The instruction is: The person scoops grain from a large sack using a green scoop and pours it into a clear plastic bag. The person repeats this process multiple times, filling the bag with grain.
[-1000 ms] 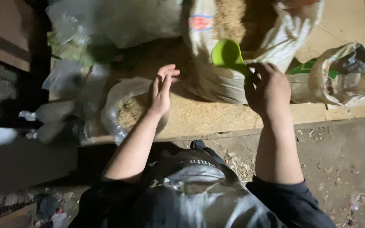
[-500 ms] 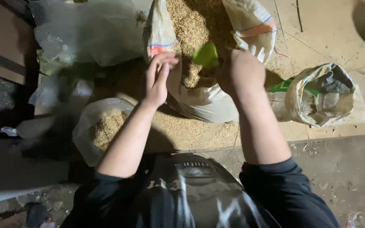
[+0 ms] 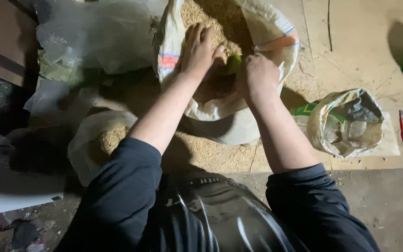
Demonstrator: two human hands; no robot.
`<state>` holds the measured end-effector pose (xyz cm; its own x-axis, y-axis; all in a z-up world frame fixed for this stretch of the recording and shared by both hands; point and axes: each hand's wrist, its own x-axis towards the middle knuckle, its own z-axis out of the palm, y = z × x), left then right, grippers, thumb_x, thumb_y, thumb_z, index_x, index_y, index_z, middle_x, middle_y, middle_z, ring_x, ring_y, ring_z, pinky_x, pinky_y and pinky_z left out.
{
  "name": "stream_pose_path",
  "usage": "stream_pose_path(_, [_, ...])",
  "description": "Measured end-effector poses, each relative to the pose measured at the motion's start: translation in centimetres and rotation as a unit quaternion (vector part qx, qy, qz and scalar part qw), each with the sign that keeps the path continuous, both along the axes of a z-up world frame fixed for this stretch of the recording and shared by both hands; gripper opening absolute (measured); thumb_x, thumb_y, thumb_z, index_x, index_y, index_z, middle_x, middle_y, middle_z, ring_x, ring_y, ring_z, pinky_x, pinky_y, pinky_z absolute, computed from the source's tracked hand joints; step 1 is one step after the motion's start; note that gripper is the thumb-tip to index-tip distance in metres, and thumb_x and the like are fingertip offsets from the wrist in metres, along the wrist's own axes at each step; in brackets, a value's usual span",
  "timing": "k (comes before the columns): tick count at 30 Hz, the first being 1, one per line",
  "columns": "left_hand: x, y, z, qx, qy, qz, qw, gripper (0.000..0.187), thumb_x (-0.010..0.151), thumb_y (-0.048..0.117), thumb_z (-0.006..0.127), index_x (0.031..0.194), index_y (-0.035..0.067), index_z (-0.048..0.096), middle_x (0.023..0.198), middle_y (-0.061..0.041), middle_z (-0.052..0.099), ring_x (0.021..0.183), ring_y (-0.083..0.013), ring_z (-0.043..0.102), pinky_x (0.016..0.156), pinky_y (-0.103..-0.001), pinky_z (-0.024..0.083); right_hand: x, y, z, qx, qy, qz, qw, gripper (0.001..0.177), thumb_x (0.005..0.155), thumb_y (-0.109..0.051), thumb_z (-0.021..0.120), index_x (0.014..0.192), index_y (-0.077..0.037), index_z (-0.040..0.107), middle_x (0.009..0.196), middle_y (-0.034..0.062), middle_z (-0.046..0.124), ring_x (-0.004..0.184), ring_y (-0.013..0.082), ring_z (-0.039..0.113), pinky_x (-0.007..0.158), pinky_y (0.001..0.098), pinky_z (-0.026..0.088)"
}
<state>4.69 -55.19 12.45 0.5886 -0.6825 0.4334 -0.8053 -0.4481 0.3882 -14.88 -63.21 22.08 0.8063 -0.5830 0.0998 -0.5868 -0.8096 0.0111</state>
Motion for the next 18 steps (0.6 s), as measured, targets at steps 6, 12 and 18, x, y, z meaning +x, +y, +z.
stream_pose_path(6, [-2.4,2.2,-1.9,-0.077,0.061,0.021,0.995,0.081,0.081,-0.017,0.053,0.157,0.007,0.040,0.170,-0.017,0.025,0.159,-0.0374,0.022,0.133,-0.045,0.021,4.0,-6.2,-1.5,-0.089,0.069,-0.044,0.993,0.049,0.111,-0.020,0.046,0.158,-0.009,0.041,0.097,0.0163,0.072,0.062,0.0242,0.071,0.053,0.0409,0.060])
stream_pose_path(12, [-5.0,4.9,2.0,-0.125,0.077,-0.031,0.989,0.079,0.078,-0.006,0.068,0.150,-0.008,0.035,0.167,-0.027,0.017,0.157,-0.0448,0.017,0.132,-0.049,0.013,12.9,-12.1,-6.0,-0.115,-0.064,-0.008,0.991,0.037,0.107,-0.014,0.050,0.144,-0.015,0.052,0.104,0.0136,0.072,0.080,0.0288,0.072,0.059,0.0432,0.060])
stream_pose_path(18, [-4.9,5.4,2.1,-0.134,0.123,-0.069,0.981,0.081,0.083,0.008,0.072,0.154,-0.001,0.034,0.165,-0.026,0.022,0.156,-0.0437,0.020,0.130,-0.049,0.016,15.3,-9.2,-4.6,-0.138,-0.104,0.095,0.980,0.046,0.092,-0.011,0.055,0.138,-0.011,0.056,0.106,0.0219,0.070,0.082,0.0359,0.073,0.065,0.0472,0.059])
